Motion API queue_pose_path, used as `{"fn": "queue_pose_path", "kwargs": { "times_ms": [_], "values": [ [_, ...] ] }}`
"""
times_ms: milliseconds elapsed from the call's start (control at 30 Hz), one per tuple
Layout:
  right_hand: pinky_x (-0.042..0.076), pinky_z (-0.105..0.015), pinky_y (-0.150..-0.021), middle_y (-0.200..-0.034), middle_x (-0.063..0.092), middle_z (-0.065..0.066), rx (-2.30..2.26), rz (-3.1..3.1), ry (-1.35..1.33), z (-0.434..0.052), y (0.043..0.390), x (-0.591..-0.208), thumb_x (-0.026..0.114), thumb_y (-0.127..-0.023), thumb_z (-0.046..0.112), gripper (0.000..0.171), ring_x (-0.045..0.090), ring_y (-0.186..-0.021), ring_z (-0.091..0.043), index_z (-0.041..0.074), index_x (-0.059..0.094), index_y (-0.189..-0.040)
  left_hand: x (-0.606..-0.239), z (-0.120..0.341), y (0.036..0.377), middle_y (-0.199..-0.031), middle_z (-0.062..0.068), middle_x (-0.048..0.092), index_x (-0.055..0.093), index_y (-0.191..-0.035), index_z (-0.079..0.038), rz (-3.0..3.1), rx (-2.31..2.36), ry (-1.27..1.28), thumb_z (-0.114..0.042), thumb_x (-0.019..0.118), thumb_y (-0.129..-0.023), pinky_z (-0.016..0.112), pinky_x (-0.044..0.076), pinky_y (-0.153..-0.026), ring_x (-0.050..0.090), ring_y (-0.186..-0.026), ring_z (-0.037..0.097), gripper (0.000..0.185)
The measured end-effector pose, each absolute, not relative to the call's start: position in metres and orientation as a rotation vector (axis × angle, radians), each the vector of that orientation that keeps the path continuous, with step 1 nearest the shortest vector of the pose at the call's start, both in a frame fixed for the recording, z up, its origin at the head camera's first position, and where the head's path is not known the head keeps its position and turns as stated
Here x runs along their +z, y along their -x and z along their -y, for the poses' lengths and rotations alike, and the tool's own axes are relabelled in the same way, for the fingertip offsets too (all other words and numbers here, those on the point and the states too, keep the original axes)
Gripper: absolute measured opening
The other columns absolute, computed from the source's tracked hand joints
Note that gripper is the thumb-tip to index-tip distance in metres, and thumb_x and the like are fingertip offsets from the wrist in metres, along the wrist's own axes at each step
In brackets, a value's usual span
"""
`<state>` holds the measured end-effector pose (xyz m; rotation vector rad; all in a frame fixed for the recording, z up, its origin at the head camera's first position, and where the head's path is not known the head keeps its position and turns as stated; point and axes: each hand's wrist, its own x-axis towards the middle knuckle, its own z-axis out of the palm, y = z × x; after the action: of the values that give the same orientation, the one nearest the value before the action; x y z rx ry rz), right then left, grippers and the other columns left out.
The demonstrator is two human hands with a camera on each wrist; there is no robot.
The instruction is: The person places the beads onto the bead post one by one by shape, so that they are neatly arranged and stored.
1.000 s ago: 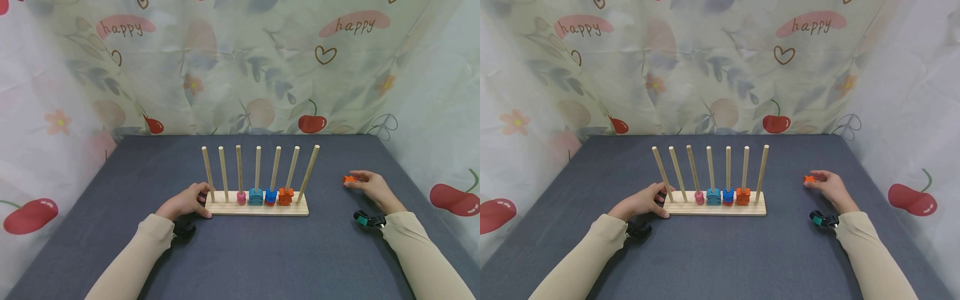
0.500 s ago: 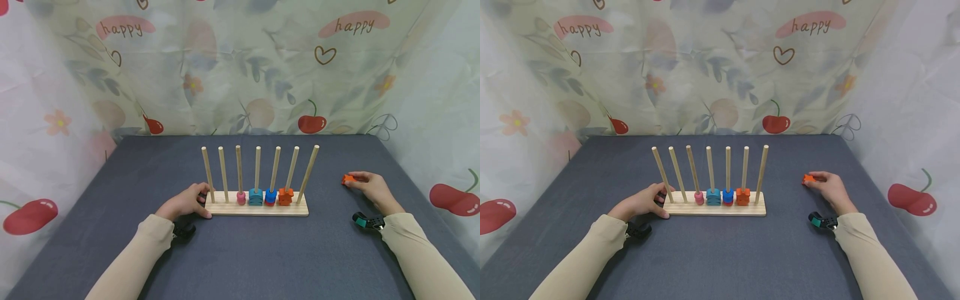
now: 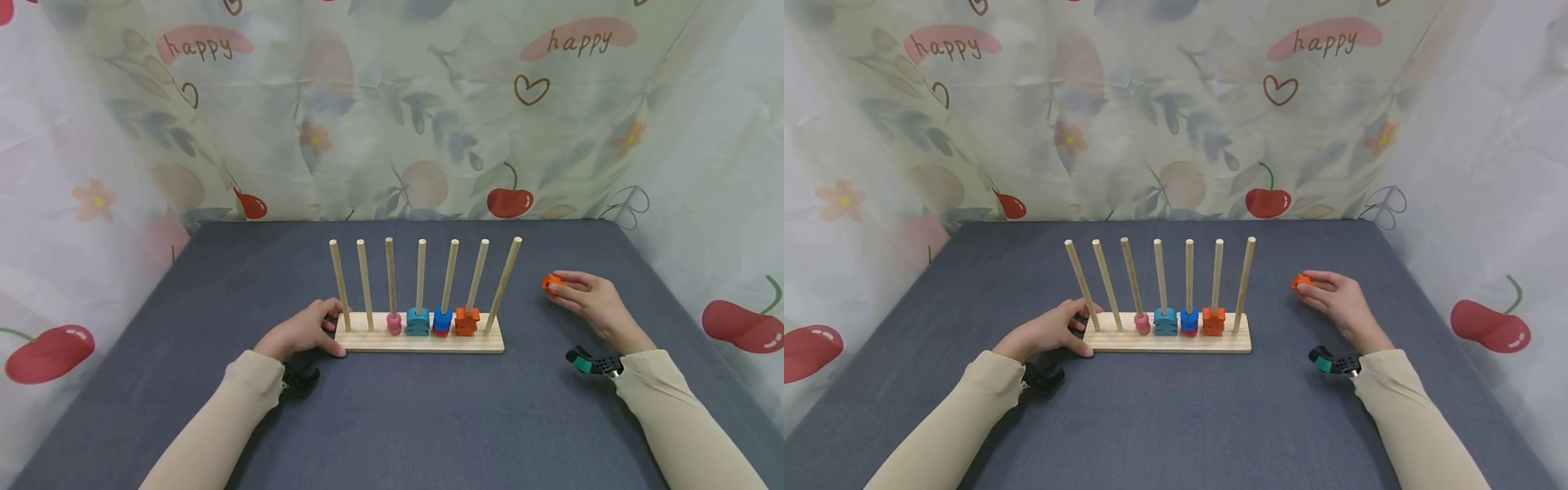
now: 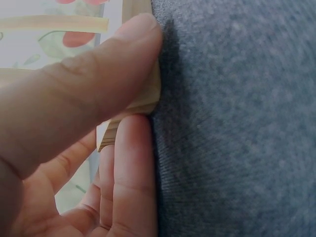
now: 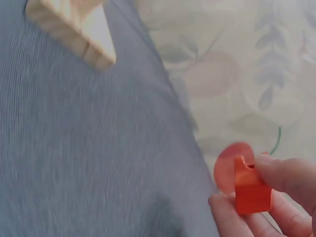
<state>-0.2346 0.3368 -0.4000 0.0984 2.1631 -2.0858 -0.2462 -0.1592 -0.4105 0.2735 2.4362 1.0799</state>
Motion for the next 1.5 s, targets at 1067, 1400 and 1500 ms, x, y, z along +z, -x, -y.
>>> {"fn": "queue_pose_path", "kwargs": {
  "times_ms": [1067, 1400, 1500],
  "values": [
    [0.049, -0.018, -0.089, -0.12, 0.052, -0.003, -2.656, -1.837, 0.197, -0.259, 0.204, -0.343, 0.065, -0.09, 0.002, 0.043, 0.067, -0.099, -0.008, 0.005, 0.05, -0.129, -0.411, 0.159, 0.246, -0.126, 0.017, 0.039, 0.048, -0.125, -0.005, -2.445, 1.062, -0.283, -0.008, 0.088, -0.068, 0.041, 0.046, -0.09, 0.051, -0.112, 0.03, 0.07],
    [0.054, -0.028, -0.084, -0.114, 0.058, -0.01, -2.866, -1.701, 0.42, -0.239, 0.195, -0.317, 0.058, -0.096, 0.008, 0.028, 0.069, -0.094, -0.019, -0.001, 0.052, -0.121, -0.411, 0.16, 0.247, -0.129, 0.018, 0.039, 0.047, -0.128, -0.005, -2.44, 1.054, -0.291, -0.01, 0.088, -0.069, 0.042, 0.046, -0.091, 0.051, -0.113, 0.031, 0.072],
    [0.054, -0.03, -0.086, -0.116, 0.057, -0.012, -2.907, -1.718, 0.483, -0.234, 0.196, -0.309, 0.057, -0.096, 0.008, 0.029, 0.068, -0.098, -0.02, -0.002, 0.052, -0.122, -0.412, 0.159, 0.247, -0.129, 0.018, 0.039, 0.048, -0.128, -0.006, -2.444, 1.057, -0.289, -0.011, 0.088, -0.068, 0.041, 0.046, -0.091, 0.051, -0.113, 0.03, 0.072]
  ]
}}
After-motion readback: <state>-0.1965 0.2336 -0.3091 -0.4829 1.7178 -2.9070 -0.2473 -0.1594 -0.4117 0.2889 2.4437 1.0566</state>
